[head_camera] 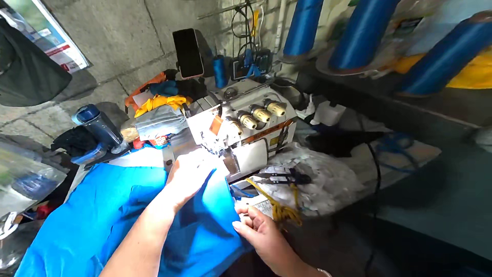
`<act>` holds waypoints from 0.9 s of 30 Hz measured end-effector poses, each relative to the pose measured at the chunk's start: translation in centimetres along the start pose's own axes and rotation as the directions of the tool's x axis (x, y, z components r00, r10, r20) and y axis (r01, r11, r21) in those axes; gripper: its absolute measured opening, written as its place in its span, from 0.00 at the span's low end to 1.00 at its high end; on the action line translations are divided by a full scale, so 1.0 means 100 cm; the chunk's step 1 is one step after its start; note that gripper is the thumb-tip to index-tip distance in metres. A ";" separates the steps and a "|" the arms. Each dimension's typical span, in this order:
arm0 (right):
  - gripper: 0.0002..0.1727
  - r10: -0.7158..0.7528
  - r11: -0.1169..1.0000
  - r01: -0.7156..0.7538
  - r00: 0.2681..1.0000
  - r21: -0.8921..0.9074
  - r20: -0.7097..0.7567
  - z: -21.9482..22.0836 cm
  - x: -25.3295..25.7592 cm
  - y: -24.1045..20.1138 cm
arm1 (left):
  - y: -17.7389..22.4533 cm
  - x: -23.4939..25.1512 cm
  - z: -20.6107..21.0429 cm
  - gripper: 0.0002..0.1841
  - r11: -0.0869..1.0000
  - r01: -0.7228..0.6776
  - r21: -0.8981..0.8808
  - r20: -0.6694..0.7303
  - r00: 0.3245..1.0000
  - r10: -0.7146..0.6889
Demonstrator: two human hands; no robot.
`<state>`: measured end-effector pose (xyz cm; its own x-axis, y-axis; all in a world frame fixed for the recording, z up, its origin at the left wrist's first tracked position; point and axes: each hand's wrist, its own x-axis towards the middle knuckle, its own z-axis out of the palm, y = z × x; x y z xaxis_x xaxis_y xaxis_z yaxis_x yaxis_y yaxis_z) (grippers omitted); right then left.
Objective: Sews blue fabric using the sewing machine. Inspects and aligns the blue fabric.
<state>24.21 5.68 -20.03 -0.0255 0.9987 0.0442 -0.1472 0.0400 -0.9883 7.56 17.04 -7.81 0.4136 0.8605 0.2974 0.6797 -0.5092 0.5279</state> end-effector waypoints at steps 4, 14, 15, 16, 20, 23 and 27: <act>0.27 0.129 0.981 -0.120 0.990 -0.151 0.053 -0.005 0.016 -0.011 | -0.001 0.013 0.005 0.12 0.981 0.008 0.196 0.016 1.000 -0.011; 0.06 0.272 0.955 -0.236 0.938 -0.178 0.215 -0.024 0.012 -0.013 | -0.017 0.007 0.012 0.09 0.999 0.010 0.054 0.021 1.000 -0.011; 0.06 0.266 0.955 -0.228 0.940 -0.190 0.212 -0.025 0.009 -0.012 | -0.017 0.005 0.012 0.09 0.996 -0.019 0.092 0.038 0.999 0.015; 0.06 0.257 0.954 -0.213 0.944 -0.213 0.208 -0.025 0.006 -0.011 | -0.018 0.003 0.014 0.09 0.991 -0.063 0.120 0.029 0.998 0.060; 0.08 0.208 0.944 -0.142 0.956 -0.297 0.207 -0.027 -0.001 -0.006 | -0.022 -0.006 0.023 0.07 0.965 -0.208 0.162 -0.049 0.975 0.218; 0.08 0.176 0.944 -0.102 0.960 -0.313 0.217 -0.031 -0.005 -0.009 | -0.023 -0.014 0.027 0.09 0.916 -0.255 0.309 -0.066 0.955 0.288; 0.11 -0.060 0.931 0.113 0.986 -0.348 0.158 -0.035 -0.002 -0.007 | -0.016 -0.006 0.027 0.08 0.961 -0.064 0.270 -0.111 0.989 0.097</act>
<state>27.73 5.52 -19.88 -0.1725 0.9769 0.1262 0.2039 0.1607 -0.9657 7.81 17.29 -11.01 0.4083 0.8033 0.4336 0.7901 -0.5489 0.2729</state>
